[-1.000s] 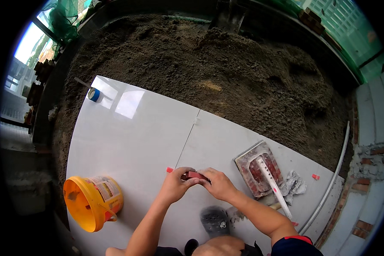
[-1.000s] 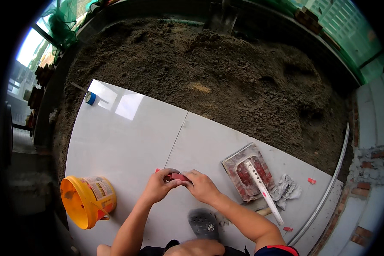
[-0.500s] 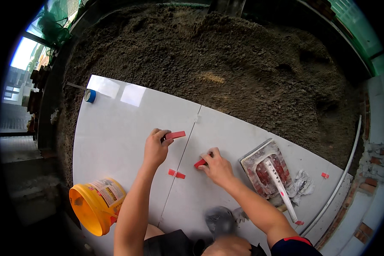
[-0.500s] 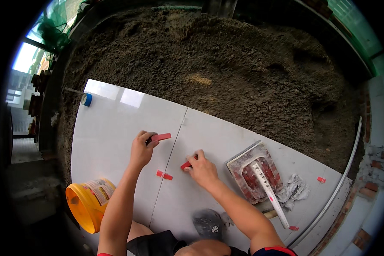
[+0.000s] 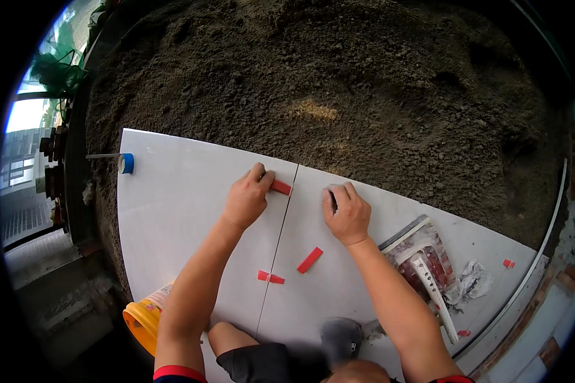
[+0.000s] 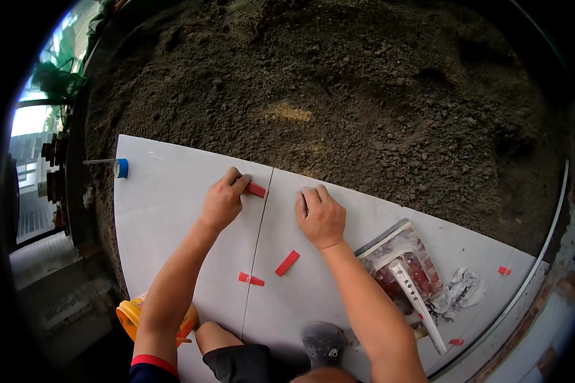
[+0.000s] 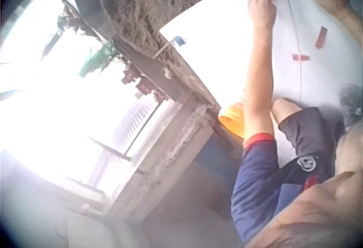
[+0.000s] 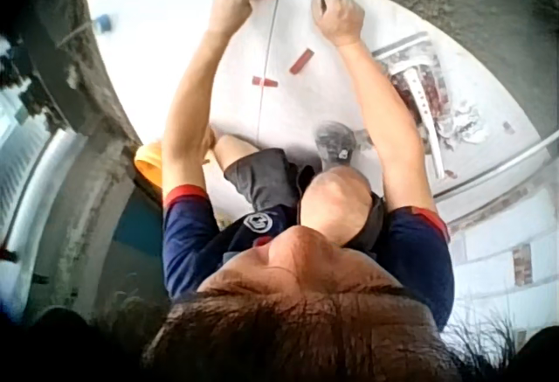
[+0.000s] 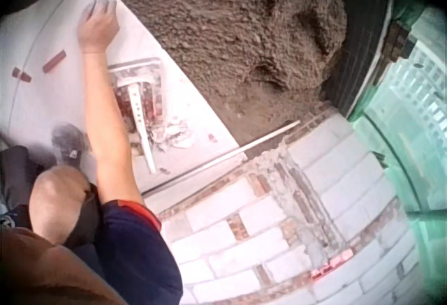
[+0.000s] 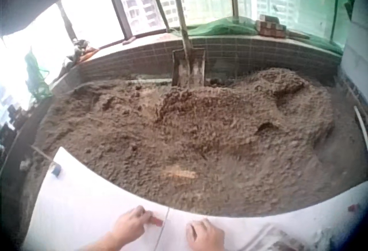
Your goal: The person lays and levels large white floor tiles on a bed of sand and mortar, using a mallet to tap them into place and inserting red plastic spacers and leveling clips between the tiles.
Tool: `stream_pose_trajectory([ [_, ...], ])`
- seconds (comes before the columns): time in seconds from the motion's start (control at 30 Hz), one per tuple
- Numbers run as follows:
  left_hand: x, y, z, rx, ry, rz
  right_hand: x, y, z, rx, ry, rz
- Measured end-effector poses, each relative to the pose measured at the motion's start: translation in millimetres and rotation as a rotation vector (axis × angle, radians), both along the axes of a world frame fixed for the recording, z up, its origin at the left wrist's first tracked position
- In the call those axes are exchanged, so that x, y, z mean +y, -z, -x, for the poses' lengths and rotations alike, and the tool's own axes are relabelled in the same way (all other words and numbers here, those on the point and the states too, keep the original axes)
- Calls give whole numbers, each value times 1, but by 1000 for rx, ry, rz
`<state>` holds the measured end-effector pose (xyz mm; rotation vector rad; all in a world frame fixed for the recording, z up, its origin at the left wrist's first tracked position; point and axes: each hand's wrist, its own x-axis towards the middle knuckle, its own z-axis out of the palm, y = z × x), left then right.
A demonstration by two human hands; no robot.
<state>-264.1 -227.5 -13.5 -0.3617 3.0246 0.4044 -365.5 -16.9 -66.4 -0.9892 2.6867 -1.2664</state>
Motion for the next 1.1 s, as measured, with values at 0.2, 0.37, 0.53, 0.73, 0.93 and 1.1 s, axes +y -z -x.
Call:
stream_pose_trajectory([
  [0.2,-1,1,8,-77,107,-97,-6,-3,0,15,28,-67],
  [0.37,9,-2,-3,40,-110,-246,-10,-6,0,45,2,-96],
  [0.53,14,-11,11,-310,-482,-134,-10,-4,0,57,-21,-149],
  [0.73,48,-7,30,-350,-553,-111,-13,-9,1,70,-25,-199],
  [0.93,40,10,20,-231,-308,-92,-17,-10,-2,24,-31,-178],
  [1.1,28,13,24,-231,-188,-157,-19,-11,0,12,-70,-163],
])
